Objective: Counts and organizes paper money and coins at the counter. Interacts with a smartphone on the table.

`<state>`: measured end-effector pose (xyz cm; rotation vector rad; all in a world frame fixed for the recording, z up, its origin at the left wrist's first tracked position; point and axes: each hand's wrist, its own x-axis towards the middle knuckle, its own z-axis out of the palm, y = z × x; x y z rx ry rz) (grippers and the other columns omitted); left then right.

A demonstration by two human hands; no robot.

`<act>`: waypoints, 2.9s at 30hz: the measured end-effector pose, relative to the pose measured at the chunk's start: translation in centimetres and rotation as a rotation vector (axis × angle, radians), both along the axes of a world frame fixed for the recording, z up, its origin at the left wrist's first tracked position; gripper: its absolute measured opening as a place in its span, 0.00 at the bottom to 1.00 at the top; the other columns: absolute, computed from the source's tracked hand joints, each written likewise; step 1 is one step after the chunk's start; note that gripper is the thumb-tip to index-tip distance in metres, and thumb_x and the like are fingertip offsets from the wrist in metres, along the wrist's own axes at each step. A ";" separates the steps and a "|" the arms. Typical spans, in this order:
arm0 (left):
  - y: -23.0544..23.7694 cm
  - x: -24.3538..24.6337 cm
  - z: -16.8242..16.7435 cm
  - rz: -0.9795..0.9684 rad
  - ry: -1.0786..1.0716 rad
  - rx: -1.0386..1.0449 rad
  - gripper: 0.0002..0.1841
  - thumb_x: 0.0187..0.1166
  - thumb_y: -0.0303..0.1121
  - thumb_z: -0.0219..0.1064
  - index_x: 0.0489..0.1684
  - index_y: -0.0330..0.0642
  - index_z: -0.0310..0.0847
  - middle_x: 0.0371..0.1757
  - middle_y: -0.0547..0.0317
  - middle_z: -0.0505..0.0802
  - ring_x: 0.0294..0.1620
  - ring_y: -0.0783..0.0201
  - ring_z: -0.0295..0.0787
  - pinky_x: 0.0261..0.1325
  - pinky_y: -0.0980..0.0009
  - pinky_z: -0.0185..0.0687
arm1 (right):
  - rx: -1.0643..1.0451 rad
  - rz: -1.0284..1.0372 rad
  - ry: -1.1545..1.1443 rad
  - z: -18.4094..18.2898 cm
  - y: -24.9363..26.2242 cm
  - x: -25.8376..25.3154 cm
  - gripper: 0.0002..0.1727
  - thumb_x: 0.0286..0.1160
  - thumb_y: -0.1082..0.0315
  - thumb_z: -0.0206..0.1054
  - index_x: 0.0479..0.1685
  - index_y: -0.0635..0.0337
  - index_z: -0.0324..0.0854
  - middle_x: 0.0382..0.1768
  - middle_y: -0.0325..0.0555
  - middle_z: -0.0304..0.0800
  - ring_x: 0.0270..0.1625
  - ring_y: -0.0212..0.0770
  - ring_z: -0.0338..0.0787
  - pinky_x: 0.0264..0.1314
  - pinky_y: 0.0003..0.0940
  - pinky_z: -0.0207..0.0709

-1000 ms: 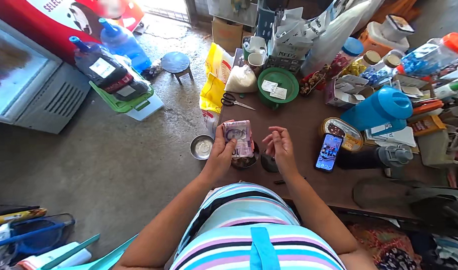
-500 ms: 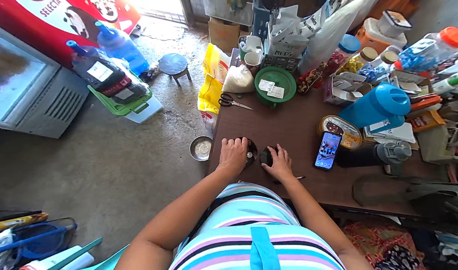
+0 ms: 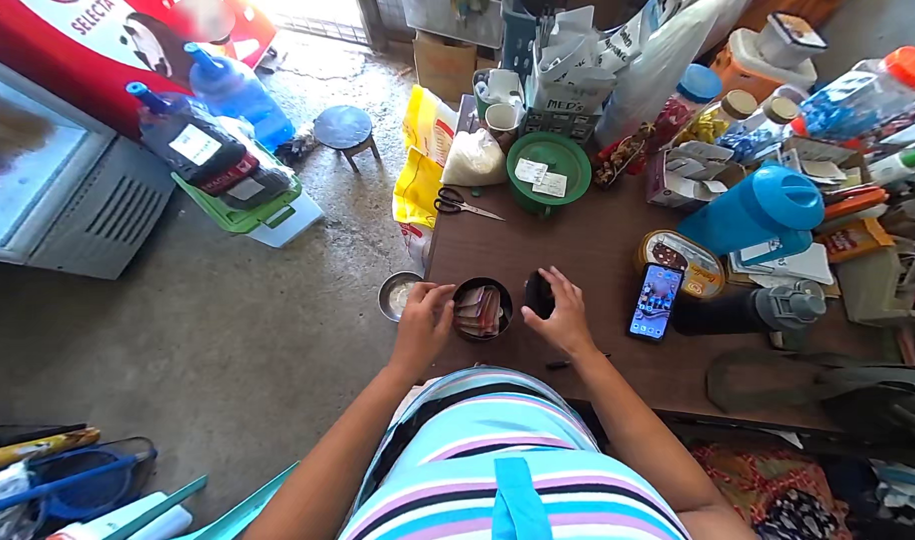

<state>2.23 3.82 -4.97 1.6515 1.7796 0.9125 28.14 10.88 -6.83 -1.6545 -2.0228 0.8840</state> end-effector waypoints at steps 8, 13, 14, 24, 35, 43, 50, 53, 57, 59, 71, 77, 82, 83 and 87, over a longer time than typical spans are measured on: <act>-0.1 0.2 -1.2 0.069 -0.240 -0.163 0.18 0.90 0.33 0.55 0.69 0.32 0.83 0.58 0.39 0.87 0.49 0.58 0.90 0.55 0.63 0.88 | 0.275 0.419 -0.144 0.5 -1.4 -7.7 0.40 0.55 0.35 0.74 0.76 0.34 0.83 0.85 0.51 0.72 0.84 0.67 0.67 0.74 0.70 0.63; -0.5 0.4 -1.6 0.085 -0.295 -0.148 0.16 0.85 0.28 0.62 0.66 0.30 0.84 0.59 0.39 0.87 0.51 0.61 0.90 0.55 0.69 0.88 | 0.226 0.438 -0.157 0.2 -1.8 -8.5 0.37 0.59 0.40 0.74 0.77 0.32 0.82 0.86 0.53 0.69 0.86 0.69 0.63 0.77 0.69 0.62; -0.5 0.4 -1.7 0.089 -0.302 -0.151 0.17 0.84 0.27 0.62 0.66 0.30 0.84 0.59 0.39 0.86 0.51 0.62 0.90 0.55 0.70 0.88 | 0.226 0.438 -0.156 0.1 -1.8 -8.5 0.37 0.60 0.40 0.73 0.77 0.32 0.82 0.86 0.53 0.69 0.86 0.69 0.63 0.77 0.68 0.62; 0.6 -0.2 -0.8 0.116 -0.446 -0.345 0.18 0.83 0.28 0.65 0.70 0.34 0.81 0.61 0.46 0.84 0.51 0.66 0.89 0.53 0.71 0.89 | 0.425 0.420 -0.232 -1.5 -2.3 -8.7 0.41 0.56 0.39 0.78 0.78 0.32 0.80 0.83 0.54 0.75 0.83 0.70 0.71 0.69 0.70 0.71; 4.0 1.3 -3.0 -0.089 -0.661 -0.338 0.17 0.85 0.29 0.59 0.66 0.32 0.81 0.63 0.52 0.88 0.57 0.69 0.89 0.62 0.71 0.87 | 0.480 0.206 -0.286 -3.2 8.9 -7.4 0.43 0.52 0.41 0.82 0.79 0.31 0.79 0.85 0.52 0.71 0.85 0.71 0.66 0.68 0.72 0.71; 2.8 0.2 -4.3 -0.059 -0.620 -0.417 0.16 0.84 0.29 0.57 0.65 0.32 0.80 0.60 0.57 0.90 0.50 0.74 0.90 0.57 0.74 0.87 | 0.348 0.191 -0.107 -1.9 12.3 -5.8 0.51 0.55 0.34 0.79 0.88 0.32 0.67 0.94 0.59 0.48 0.93 0.67 0.49 0.86 0.72 0.52; 1.2 -0.2 -4.9 -0.023 -0.590 -0.489 0.17 0.83 0.31 0.58 0.64 0.32 0.80 0.57 0.58 0.90 0.47 0.76 0.89 0.54 0.77 0.86 | 0.236 -0.084 -0.054 -4.9 0.2 4.9 0.26 0.76 0.56 0.69 0.72 0.54 0.84 0.85 0.55 0.71 0.85 0.61 0.71 0.83 0.63 0.67; 0.7 0.5 -4.7 -0.042 -0.579 -0.531 0.16 0.83 0.31 0.57 0.64 0.33 0.80 0.56 0.59 0.90 0.45 0.76 0.89 0.52 0.77 0.86 | 0.127 -0.406 -0.116 -5.9 -3.4 10.4 0.24 0.77 0.62 0.67 0.69 0.65 0.83 0.80 0.65 0.73 0.83 0.67 0.72 0.85 0.61 0.65; 0.6 1.6 -4.3 -0.153 -0.534 -0.561 0.17 0.82 0.32 0.58 0.65 0.34 0.80 0.56 0.59 0.90 0.46 0.76 0.89 0.53 0.77 0.86 | 0.120 -0.626 -0.348 -6.8 -4.5 14.4 0.30 0.74 0.52 0.70 0.72 0.61 0.81 0.84 0.70 0.66 0.86 0.74 0.64 0.84 0.68 0.58; 0.5 1.9 -4.0 -0.209 -0.502 -0.577 0.18 0.82 0.34 0.59 0.65 0.36 0.80 0.56 0.59 0.90 0.46 0.75 0.88 0.53 0.76 0.85 | 0.072 -0.626 -0.422 -6.9 -3.9 14.9 0.37 0.71 0.45 0.72 0.76 0.58 0.79 0.87 0.70 0.61 0.88 0.76 0.58 0.86 0.71 0.52; -1.7 0.8 -3.4 -0.158 -0.443 -0.583 0.17 0.82 0.33 0.59 0.64 0.36 0.81 0.56 0.58 0.91 0.45 0.75 0.89 0.52 0.77 0.85 | 0.036 -0.642 -0.406 -5.9 3.4 15.4 0.42 0.69 0.43 0.76 0.82 0.55 0.73 0.92 0.67 0.47 0.93 0.71 0.46 0.90 0.67 0.44; -1.7 1.0 -3.3 -0.154 -0.449 -0.581 0.16 0.83 0.32 0.59 0.64 0.36 0.81 0.55 0.58 0.91 0.44 0.75 0.89 0.52 0.77 0.85 | 0.045 -0.665 -0.397 -5.7 3.8 15.6 0.42 0.68 0.44 0.77 0.80 0.59 0.74 0.92 0.65 0.49 0.93 0.69 0.47 0.91 0.64 0.46; -1.7 1.1 -3.3 -0.162 -0.440 -0.584 0.16 0.83 0.32 0.59 0.64 0.37 0.81 0.53 0.59 0.91 0.43 0.76 0.89 0.51 0.78 0.84 | 0.006 -0.648 -0.408 -5.9 3.6 15.8 0.41 0.69 0.44 0.76 0.80 0.57 0.74 0.92 0.65 0.49 0.93 0.70 0.47 0.91 0.64 0.46; -1.7 1.1 -3.3 -0.163 -0.440 -0.584 0.16 0.83 0.32 0.59 0.64 0.36 0.81 0.53 0.59 0.91 0.43 0.76 0.88 0.51 0.78 0.84 | 0.009 -0.643 -0.413 -6.0 3.5 15.9 0.41 0.70 0.44 0.75 0.80 0.56 0.74 0.92 0.65 0.50 0.93 0.70 0.48 0.90 0.65 0.47; -1.8 1.1 -3.1 -0.157 -0.435 -0.585 0.16 0.83 0.31 0.59 0.64 0.36 0.81 0.53 0.59 0.92 0.42 0.76 0.89 0.50 0.79 0.84 | 0.099 -0.655 -0.388 -6.5 3.1 16.1 0.39 0.70 0.46 0.75 0.80 0.56 0.75 0.89 0.68 0.56 0.90 0.72 0.54 0.89 0.65 0.51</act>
